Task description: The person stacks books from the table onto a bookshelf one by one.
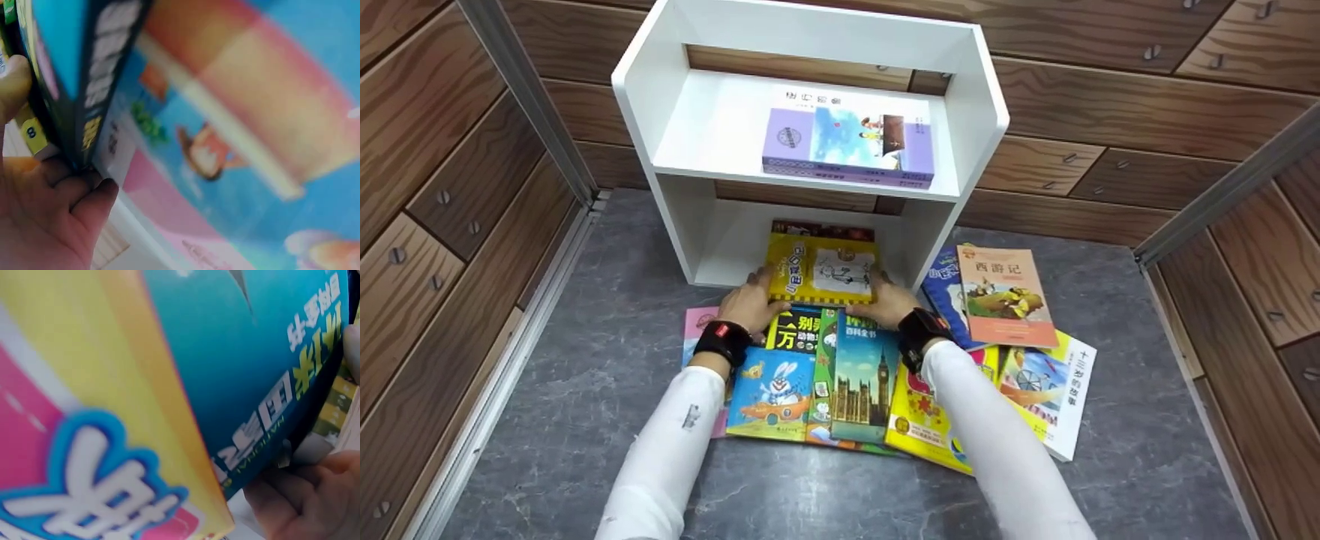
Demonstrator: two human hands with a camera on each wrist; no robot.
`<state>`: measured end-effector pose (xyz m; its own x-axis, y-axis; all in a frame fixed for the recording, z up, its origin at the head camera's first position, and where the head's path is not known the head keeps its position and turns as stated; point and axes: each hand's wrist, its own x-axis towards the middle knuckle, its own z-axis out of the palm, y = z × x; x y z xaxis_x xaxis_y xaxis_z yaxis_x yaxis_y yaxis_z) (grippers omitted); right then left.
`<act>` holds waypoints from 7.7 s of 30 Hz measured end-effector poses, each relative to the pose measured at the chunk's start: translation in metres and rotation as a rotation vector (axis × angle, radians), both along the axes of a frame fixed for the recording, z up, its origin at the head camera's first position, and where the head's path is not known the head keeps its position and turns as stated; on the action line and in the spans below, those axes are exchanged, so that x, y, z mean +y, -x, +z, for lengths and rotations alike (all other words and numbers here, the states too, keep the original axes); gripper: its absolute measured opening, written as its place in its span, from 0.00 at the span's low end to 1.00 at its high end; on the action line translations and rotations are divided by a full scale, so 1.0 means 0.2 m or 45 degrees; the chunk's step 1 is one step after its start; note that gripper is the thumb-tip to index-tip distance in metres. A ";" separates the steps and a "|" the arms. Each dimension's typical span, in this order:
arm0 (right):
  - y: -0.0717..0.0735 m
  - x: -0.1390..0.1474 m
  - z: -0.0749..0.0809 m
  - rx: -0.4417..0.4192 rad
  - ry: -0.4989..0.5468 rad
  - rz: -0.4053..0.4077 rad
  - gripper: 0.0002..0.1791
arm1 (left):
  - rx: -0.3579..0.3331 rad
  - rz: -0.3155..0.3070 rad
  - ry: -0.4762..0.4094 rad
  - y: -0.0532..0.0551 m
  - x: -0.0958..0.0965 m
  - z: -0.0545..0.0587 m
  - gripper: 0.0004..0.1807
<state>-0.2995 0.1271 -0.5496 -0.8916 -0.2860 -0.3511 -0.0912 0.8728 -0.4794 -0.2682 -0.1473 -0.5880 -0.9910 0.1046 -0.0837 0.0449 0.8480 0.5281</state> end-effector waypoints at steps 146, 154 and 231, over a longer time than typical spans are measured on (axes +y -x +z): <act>0.04 0.09 -0.02 0.309 -0.005 -0.070 0.28 | 0.023 0.313 -0.155 0.14 -0.07 0.07 0.19; 0.04 0.08 -0.03 0.211 -0.008 -0.091 0.31 | 0.031 0.325 -0.124 0.13 -0.05 0.08 0.18; -0.30 1.11 -0.13 0.730 0.338 -0.907 0.25 | 0.669 -0.542 -0.035 -0.95 0.54 0.06 0.27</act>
